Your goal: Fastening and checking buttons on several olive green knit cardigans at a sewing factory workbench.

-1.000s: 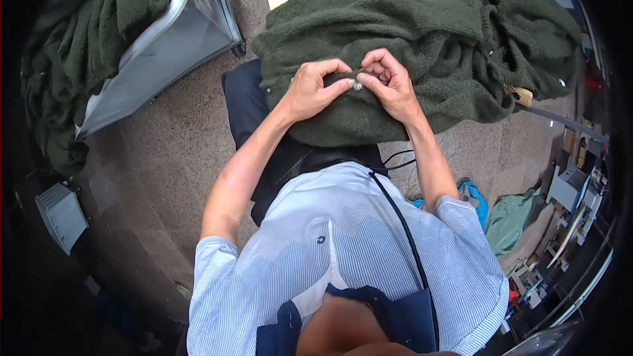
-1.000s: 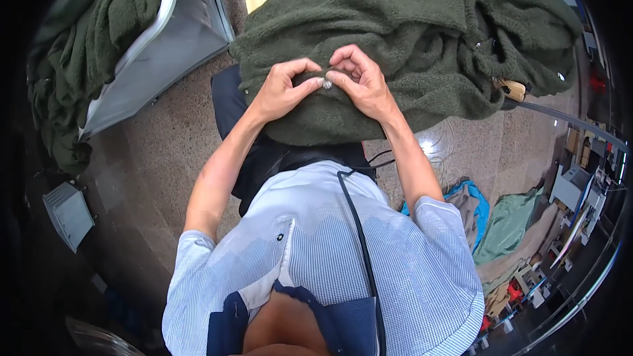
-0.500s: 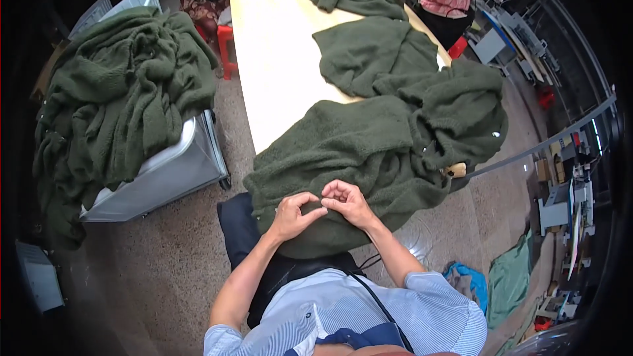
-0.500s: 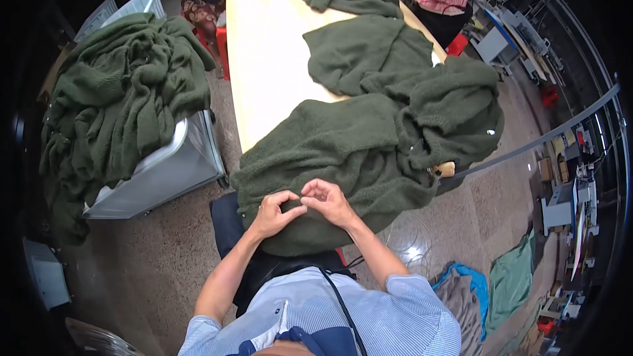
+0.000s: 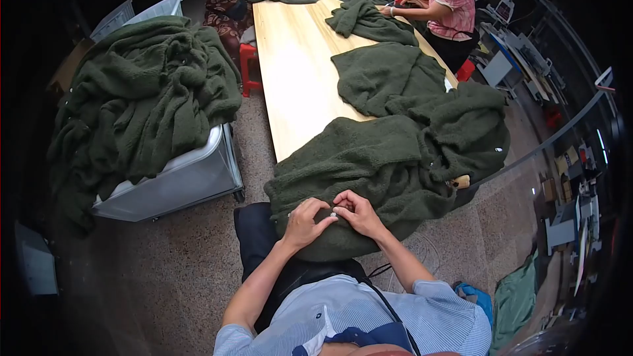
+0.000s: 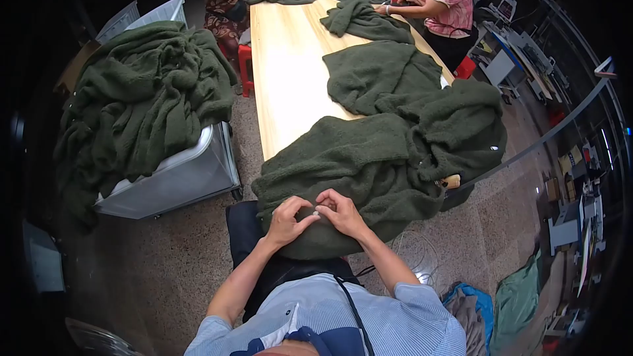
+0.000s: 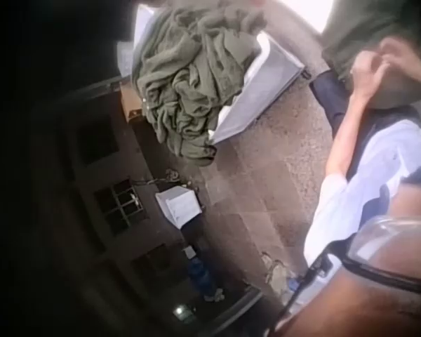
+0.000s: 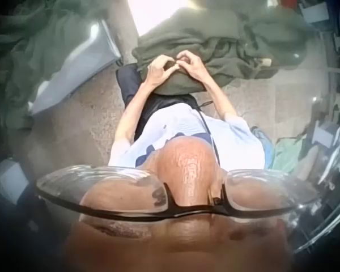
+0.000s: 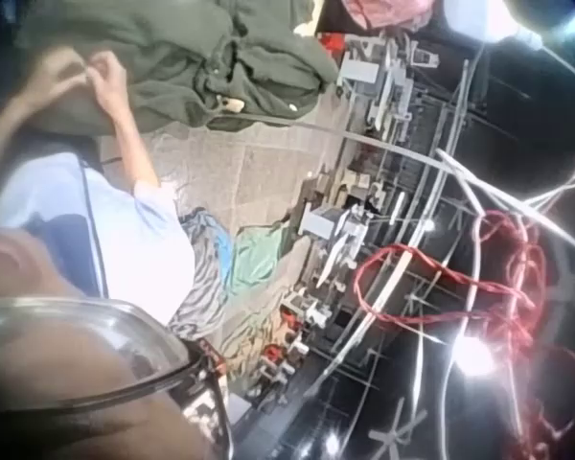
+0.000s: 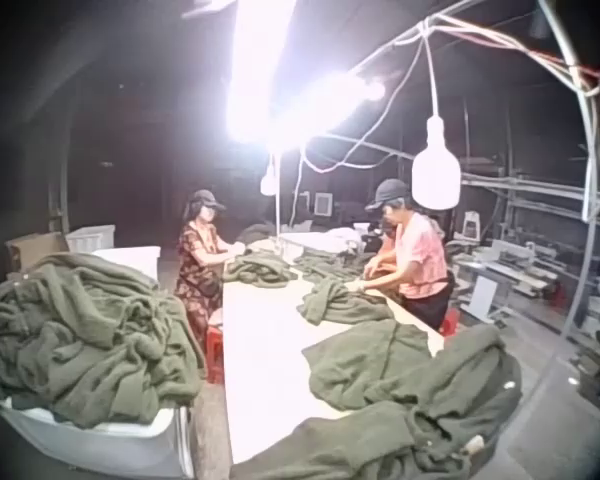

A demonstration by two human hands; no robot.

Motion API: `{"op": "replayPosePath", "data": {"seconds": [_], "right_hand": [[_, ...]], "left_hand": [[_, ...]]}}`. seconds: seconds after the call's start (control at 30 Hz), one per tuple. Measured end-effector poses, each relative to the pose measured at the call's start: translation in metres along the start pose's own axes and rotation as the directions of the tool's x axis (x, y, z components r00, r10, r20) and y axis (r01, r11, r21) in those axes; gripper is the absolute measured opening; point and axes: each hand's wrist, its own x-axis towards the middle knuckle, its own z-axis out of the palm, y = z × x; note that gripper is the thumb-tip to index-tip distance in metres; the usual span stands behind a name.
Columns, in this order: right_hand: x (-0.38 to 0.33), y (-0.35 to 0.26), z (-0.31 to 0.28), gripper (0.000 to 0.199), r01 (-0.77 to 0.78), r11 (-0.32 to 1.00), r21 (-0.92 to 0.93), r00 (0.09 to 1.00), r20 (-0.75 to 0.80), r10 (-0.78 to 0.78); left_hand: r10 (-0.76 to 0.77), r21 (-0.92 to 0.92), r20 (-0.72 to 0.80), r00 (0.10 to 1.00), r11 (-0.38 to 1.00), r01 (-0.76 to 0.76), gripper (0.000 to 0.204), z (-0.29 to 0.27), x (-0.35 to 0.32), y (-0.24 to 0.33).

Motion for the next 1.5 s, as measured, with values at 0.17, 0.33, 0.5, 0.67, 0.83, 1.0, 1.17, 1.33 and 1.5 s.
{"op": "replayPosePath", "data": {"seconds": [0.17, 0.33, 0.5, 0.67, 0.83, 1.0, 1.17, 1.33, 1.5], "right_hand": [[-0.007, -0.015, 0.018, 0.021, 0.217, 0.894, -0.393, 0.972, -0.003, -0.237], [-0.006, -0.015, 0.017, 0.019, 0.219, 0.886, -0.408, 0.971, 0.005, -0.238], [-0.004, -0.018, 0.026, 0.018, 0.253, 0.840, -0.479, 0.958, 0.000, -0.288], [-0.009, -0.016, 0.034, 0.015, 0.313, 0.752, -0.581, 0.917, -0.022, -0.398], [-0.010, -0.016, 0.035, 0.013, 0.337, 0.716, -0.612, 0.901, -0.010, -0.433], [-0.010, -0.012, 0.041, 0.014, 0.369, 0.670, -0.644, 0.883, 0.018, -0.470], [-0.018, -0.009, 0.042, 0.013, 0.353, 0.601, -0.717, 0.870, 0.016, -0.492], [-0.023, -0.010, 0.042, 0.012, 0.390, 0.585, -0.712, 0.850, 0.034, -0.526], [-0.044, -0.014, 0.041, 0.016, 0.405, 0.583, -0.704, 0.854, 0.064, -0.516]], "left_hand": [[0.057, 0.399, -0.323, 0.945, 0.913, 0.081, 0.058, -0.026, -0.027, -0.002], [-0.276, 0.031, -0.536, 0.798, 0.938, 0.345, 0.092, -0.021, -0.053, -0.050], [-0.717, -0.879, 0.112, 0.688, 0.251, 0.405, 0.088, -0.004, -0.080, -0.089], [-0.749, -0.898, 0.027, 0.663, 0.272, 0.345, 0.096, 0.000, -0.080, -0.085], [-0.800, -0.891, 0.047, 0.598, 0.238, 0.387, 0.110, -0.004, -0.083, -0.079], [-0.797, -0.910, 0.085, 0.598, 0.182, 0.372, 0.086, -0.006, -0.090, -0.078], [-0.764, -0.931, 0.274, 0.584, -0.058, 0.361, 0.067, -0.020, -0.095, -0.041], [-0.749, -0.905, -0.091, 0.656, 0.337, 0.259, 0.048, -0.024, -0.091, 0.003], [-0.602, -0.838, -0.307, 0.737, 0.538, 0.090, 0.038, -0.034, -0.093, 0.032]]}}
